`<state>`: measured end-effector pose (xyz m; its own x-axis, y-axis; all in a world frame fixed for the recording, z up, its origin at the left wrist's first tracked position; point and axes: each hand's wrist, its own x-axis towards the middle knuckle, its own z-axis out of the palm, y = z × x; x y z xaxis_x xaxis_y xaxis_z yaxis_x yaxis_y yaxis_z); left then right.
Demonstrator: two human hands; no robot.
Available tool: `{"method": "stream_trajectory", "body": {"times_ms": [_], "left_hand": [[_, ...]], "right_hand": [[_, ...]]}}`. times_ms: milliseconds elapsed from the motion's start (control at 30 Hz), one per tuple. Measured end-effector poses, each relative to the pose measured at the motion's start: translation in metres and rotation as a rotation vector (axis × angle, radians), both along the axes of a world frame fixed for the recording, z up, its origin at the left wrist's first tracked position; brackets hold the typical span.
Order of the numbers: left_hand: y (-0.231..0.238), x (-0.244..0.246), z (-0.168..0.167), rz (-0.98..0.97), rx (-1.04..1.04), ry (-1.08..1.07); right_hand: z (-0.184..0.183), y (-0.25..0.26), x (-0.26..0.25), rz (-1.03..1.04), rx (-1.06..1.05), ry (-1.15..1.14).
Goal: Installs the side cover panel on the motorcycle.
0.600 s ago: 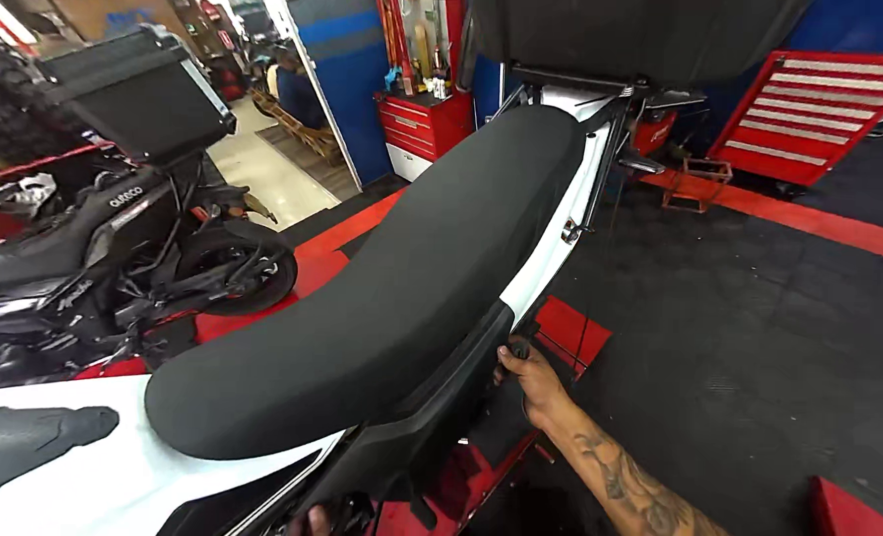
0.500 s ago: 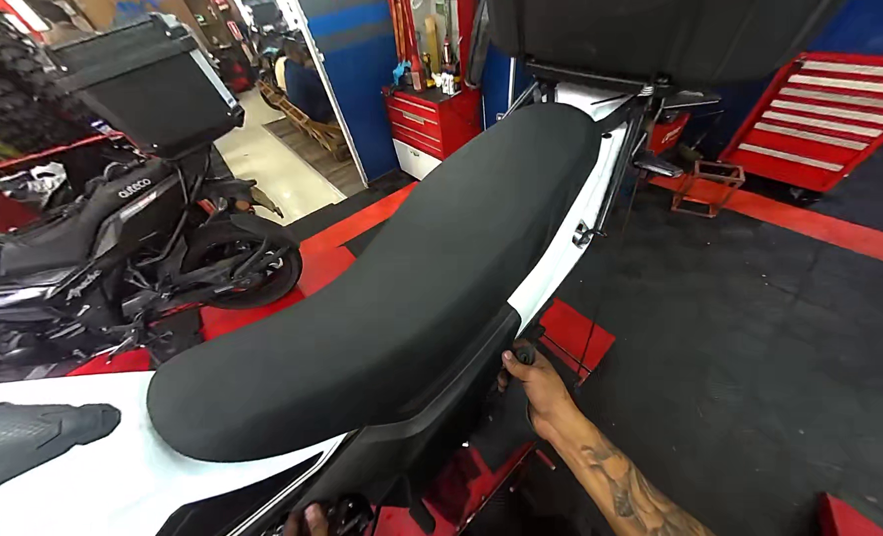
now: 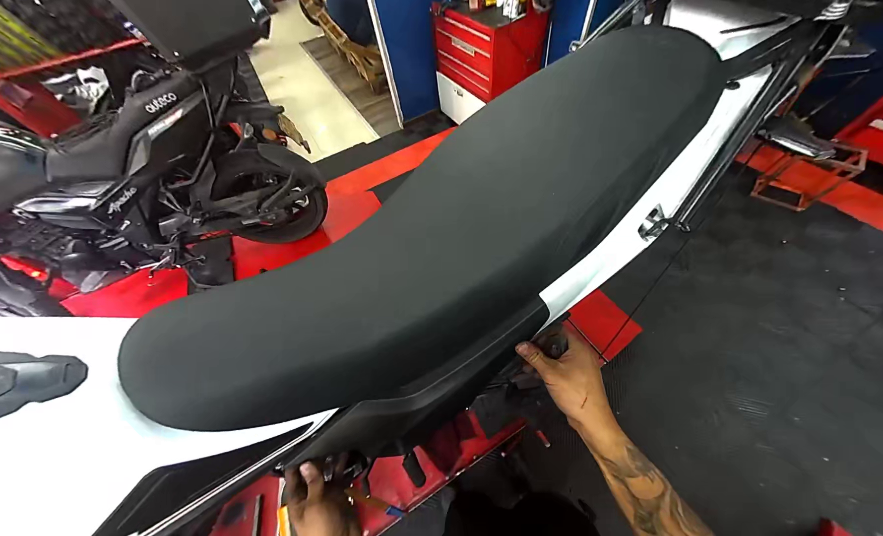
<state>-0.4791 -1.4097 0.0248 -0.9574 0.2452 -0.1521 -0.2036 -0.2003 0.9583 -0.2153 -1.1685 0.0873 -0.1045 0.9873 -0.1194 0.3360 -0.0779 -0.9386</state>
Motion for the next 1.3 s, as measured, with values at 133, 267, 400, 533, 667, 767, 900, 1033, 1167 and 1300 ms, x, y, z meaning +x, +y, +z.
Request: {"method": "stream_trajectory", "body": {"times_ms": [133, 267, 400, 533, 667, 767, 900, 1033, 1167, 1300], "left_hand": [[-0.001, 0.001, -0.004, 0.011, 0.007, 0.0], [-0.003, -0.002, -0.002, -0.024, -0.014, 0.02], [-0.01, -0.008, -0.004, -0.066, 0.016, 0.039], [-0.019, -0.01, -0.007, -0.151, 0.115, 0.034], [-0.017, -0.006, 0.01, -0.084, 0.047, 0.009], [-0.018, -0.003, 0.002, -0.064, 0.155, 0.001], [-0.024, 0.002, -0.007, -0.03, 0.23, 0.006], [-0.026, 0.003, -0.007, -0.049, 0.148, 0.043], [-0.016, -0.009, -0.001, -0.037, 0.03, 0.119], [-0.004, -0.012, -0.005, 0.034, 0.008, 0.178]], "right_hand": [[0.005, 0.003, -0.004, -0.008, -0.297, 0.429], [0.012, 0.007, -0.009, 0.036, -0.377, 0.517], [0.007, 0.003, -0.021, 0.013, -0.33, 0.514], [0.001, 0.004, -0.017, 0.032, -0.293, 0.482], [-0.002, 0.001, -0.019, 0.121, -0.241, 0.435], [-0.01, 0.0, -0.012, 0.144, -0.202, 0.398], [-0.007, -0.002, -0.008, 0.165, -0.207, 0.339], [-0.004, -0.004, -0.003, 0.145, -0.242, 0.309], [-0.003, -0.002, -0.008, 0.153, -0.233, 0.345], [-0.003, -0.001, -0.013, 0.135, -0.24, 0.359]]}}
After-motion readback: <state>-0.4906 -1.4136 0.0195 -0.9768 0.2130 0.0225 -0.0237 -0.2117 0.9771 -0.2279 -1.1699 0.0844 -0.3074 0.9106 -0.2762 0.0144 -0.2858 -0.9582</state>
